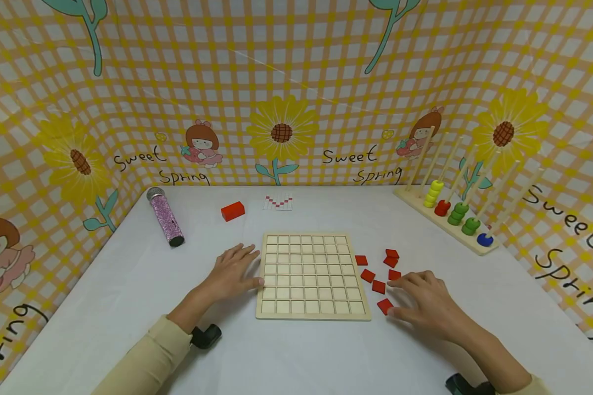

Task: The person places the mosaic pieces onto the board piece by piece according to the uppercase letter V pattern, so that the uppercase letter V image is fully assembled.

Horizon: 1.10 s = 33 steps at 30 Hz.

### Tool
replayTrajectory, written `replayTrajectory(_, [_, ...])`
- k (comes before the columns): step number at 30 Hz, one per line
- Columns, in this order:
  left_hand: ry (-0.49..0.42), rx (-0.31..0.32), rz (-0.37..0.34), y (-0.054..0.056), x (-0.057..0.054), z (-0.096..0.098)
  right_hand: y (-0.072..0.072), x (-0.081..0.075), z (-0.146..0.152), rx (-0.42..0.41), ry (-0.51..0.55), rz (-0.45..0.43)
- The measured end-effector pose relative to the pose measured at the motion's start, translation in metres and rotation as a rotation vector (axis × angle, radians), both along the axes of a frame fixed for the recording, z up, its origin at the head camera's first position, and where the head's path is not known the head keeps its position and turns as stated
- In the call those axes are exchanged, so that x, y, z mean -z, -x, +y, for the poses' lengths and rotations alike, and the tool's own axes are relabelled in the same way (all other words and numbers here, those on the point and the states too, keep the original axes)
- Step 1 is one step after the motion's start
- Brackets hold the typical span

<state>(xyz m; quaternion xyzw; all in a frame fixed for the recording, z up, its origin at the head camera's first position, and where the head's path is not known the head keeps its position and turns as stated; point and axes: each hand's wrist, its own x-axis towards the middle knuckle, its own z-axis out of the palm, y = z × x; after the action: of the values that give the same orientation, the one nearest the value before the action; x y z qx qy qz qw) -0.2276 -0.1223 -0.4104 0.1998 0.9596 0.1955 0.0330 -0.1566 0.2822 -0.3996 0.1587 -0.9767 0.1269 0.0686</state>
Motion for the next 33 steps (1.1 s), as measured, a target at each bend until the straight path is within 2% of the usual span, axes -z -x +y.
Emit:
replayTrajectory(15, [-0.088,0.068,-0.111,0.007,0.001,0.000,-0.001,0.005,0.002,-0.033,0.041,-0.073])
replayTrajectory(23, [-0.128,0.061,-0.172,0.010,0.005,-0.002,0.001,0.006,0.003,-0.053,0.048,-0.096])
replayTrajectory(33, [-0.141,0.083,-0.186,0.012,0.008,-0.004,0.003,0.007,0.007,-0.086,0.048,-0.110])
